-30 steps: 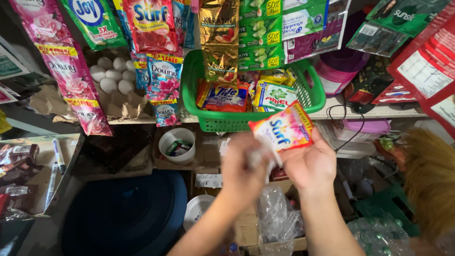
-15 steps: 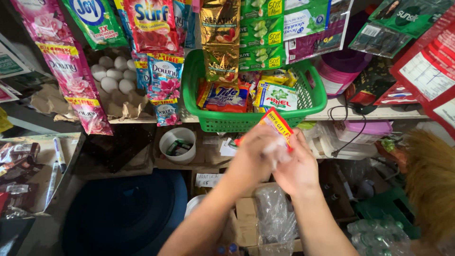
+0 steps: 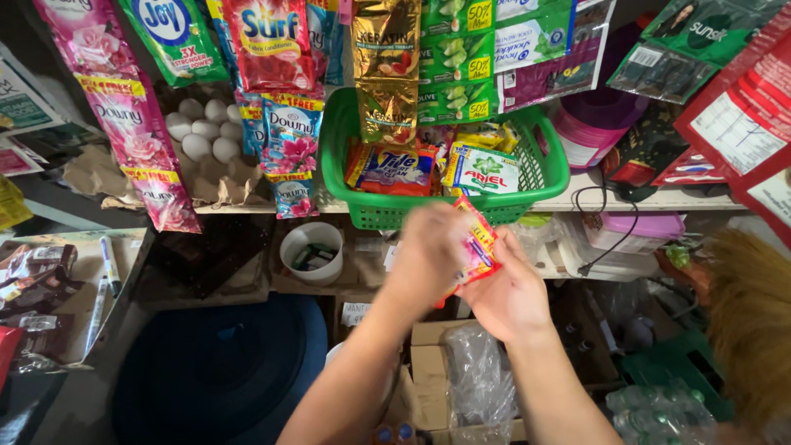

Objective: The person wipes the surfaces of multiple small detergent and fabric softener packets with a white cloth and places them into a green basket. The person handles packets of Surf, Ariel, Tide, and Downy one at a time, wiping each before stacking them in the basket.

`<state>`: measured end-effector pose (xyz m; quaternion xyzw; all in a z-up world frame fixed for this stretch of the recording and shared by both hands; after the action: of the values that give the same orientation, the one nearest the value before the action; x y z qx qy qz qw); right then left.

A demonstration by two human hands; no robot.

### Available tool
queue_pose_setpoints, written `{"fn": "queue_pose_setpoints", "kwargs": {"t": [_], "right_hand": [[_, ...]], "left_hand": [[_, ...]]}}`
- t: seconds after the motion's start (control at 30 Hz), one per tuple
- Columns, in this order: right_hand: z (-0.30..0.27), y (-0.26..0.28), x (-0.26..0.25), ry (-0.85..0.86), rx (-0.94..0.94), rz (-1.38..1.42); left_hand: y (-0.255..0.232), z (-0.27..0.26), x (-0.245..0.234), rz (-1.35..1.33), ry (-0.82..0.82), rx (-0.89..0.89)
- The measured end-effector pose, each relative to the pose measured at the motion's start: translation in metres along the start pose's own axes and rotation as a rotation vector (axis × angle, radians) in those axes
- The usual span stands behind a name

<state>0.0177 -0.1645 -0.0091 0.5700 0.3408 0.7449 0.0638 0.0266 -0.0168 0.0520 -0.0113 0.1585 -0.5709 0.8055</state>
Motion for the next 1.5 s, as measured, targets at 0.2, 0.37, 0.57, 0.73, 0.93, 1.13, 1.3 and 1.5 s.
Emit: {"fn": "queue_pose_setpoints", "kwargs": {"t": [0.2, 0.37, 0.57, 0.73, 0.93, 1.13, 1.3, 1.5], "right_hand": [[0.004, -0.001, 0.003, -0.006, -0.022, -0.065], [0.002, 0.003, 0.000, -0.005, -0.055, 0.026], [0.003, 0.014, 0.028, -0.005, -0.083, 0.017], [0.008, 0.013, 0.033, -0.147, -0.174, -0.092], [0.006, 0.020, 0.029, -0.043, -0.096, 0.004], [0.012, 0.010, 0.025, -0.164, -0.127, -0.014], [0.017, 0.015, 0.041, 0.018, -0.013, 0.038], [0.063, 0.011, 0.050, 0.208, 0.187, 0.084]], "left_hand": [[-0.004, -0.009, -0.002, -0.032, 0.012, -0.199], [-0.023, -0.027, 0.009, -0.131, 0.096, 0.076], [0.012, -0.036, -0.014, 0.133, -0.071, -0.328], [-0.019, -0.050, 0.011, -0.120, 0.024, -0.081], [0.009, -0.061, -0.018, 0.009, -0.129, -0.517], [-0.016, -0.067, -0.003, -0.017, -0.063, -0.163], [0.010, -0.081, -0.011, -0.009, -0.181, -0.353], [0.031, -0.102, -0.044, 0.002, -0.296, -0.649]]}}
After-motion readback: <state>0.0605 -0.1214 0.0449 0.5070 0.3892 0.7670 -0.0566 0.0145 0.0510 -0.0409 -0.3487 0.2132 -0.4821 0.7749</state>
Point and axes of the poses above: each hand's wrist, its own z-axis towards the middle knuckle, its own x-axis out of the palm, y = z × x, the point moved 3 cm from there along z, towards the middle knuckle, and after that the axes turned 12 degrees about x, right-handed, at the moved point
